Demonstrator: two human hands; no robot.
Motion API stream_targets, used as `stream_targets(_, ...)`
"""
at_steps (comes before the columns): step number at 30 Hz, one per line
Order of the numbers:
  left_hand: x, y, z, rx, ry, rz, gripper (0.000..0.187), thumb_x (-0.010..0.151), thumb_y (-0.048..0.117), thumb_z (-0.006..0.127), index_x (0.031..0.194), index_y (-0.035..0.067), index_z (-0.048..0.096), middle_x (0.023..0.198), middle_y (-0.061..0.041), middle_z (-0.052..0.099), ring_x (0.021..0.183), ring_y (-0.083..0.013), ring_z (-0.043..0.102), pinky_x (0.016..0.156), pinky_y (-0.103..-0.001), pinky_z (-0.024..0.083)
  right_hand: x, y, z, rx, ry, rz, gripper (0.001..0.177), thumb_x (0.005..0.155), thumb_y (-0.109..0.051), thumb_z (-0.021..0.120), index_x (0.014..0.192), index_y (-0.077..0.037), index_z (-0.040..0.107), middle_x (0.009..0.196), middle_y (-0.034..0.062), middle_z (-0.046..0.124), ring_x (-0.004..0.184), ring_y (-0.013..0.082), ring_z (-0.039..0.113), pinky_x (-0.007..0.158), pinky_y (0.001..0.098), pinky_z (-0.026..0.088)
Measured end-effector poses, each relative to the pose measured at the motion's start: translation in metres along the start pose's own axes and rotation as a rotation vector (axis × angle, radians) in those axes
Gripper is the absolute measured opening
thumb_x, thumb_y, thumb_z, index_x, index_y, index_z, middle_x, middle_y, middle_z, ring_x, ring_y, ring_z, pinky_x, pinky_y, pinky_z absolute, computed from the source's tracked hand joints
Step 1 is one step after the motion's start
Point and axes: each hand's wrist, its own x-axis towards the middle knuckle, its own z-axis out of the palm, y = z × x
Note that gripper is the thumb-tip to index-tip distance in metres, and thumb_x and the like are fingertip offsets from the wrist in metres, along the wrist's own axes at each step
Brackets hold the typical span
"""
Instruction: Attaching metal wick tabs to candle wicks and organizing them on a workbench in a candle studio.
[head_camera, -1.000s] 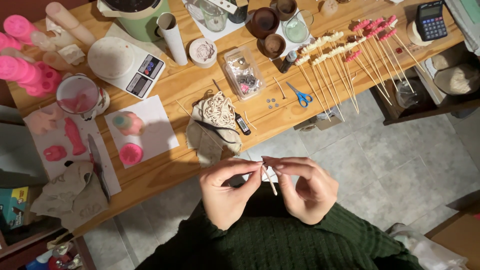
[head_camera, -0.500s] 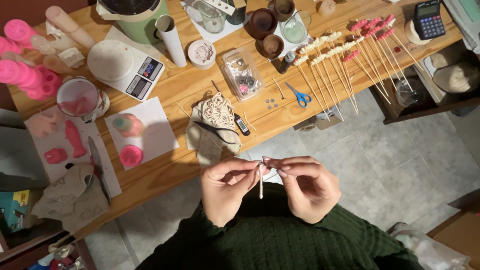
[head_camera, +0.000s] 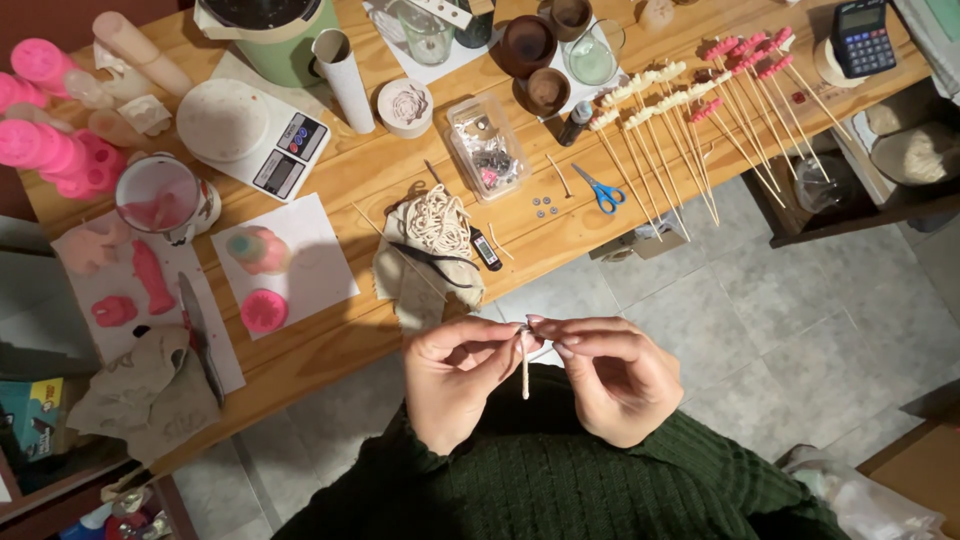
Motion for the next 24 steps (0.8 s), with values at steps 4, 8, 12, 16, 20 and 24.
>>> stream_targets(4,0.0007,0.0035,0.0013,0.054,0.008,-0.002,0.015,0.086,-0.015,0.073,0.099,-0.008,0.074,0.096,-0.019,0.077,0.090,-0.0235,0.077,0.084,-0.029,0.065,0.0011,0.0011,-0.0002,-0.011,-0.014,-0.019,0.007,0.094,0.008,0.066,0.097,0.003,0.062,0.097,0.0156,0.070,0.095,0.0324,0.079,0.091,0.0428,0.071)
stream_targets(8,0.0007,0.0027,0.0012,0.066,0.012,0.005,0.017,0.086,-0.017,0.072,0.099,-0.007,0.074,0.097,-0.019,0.077,0.088,-0.0220,0.077,0.081,-0.027,0.064,0.0013,0.0011,-0.0024,-0.069,-0.033,-0.032,0.010,0.092,0.008,0.067,0.098,0.003,0.062,0.098,0.0177,0.072,0.095,0.0335,0.080,0.086,0.0379,0.071)
stream_targets(12,0.0012,0.0038,0.0036,0.016,0.004,-0.006,0.016,0.087,-0.018,0.071,0.099,-0.007,0.073,0.096,-0.018,0.076,0.088,-0.0223,0.076,0.082,-0.028,0.064,0.0007,-0.0004,-0.0033,-0.090,-0.025,-0.038,0.013,0.092,0.009,0.067,0.100,0.001,0.060,0.100,0.0178,0.071,0.094,0.0313,0.080,0.084,0.0354,0.071)
stream_targets(16,0.0008,0.0022,0.0025,0.038,0.008,-0.003,0.016,0.087,-0.018,0.071,0.099,-0.007,0.073,0.097,-0.017,0.076,0.088,-0.0215,0.076,0.082,-0.028,0.063,-0.0008,0.0028,-0.0058,-0.078,-0.045,-0.047,0.016,0.090,0.010,0.069,0.100,0.001,0.061,0.101,0.0174,0.071,0.096,0.0317,0.080,0.087,0.0362,0.071)
stream_targets(20,0.0014,0.0020,0.0020,0.046,0.009,0.015,0.017,0.086,-0.019,0.071,0.099,-0.007,0.073,0.097,-0.016,0.075,0.088,-0.0201,0.075,0.082,-0.027,0.062,0.0000,0.0020,-0.0034,-0.092,-0.033,-0.040,0.016,0.089,0.010,0.070,0.099,0.001,0.062,0.100,0.0178,0.073,0.096,0.0335,0.080,0.086,0.0357,0.071)
stream_targets(24,0.0013,0.0021,0.0024,0.048,0.013,0.041,0.018,0.085,-0.019,0.071,0.097,-0.006,0.074,0.095,-0.015,0.075,0.086,-0.0188,0.074,0.079,-0.026,0.061,0.0024,0.0007,-0.0057,-0.180,-0.070,-0.066,0.016,0.087,0.012,0.070,0.096,0.001,0.062,0.098,0.0167,0.072,0.096,0.0350,0.080,0.085,0.0366,0.070)
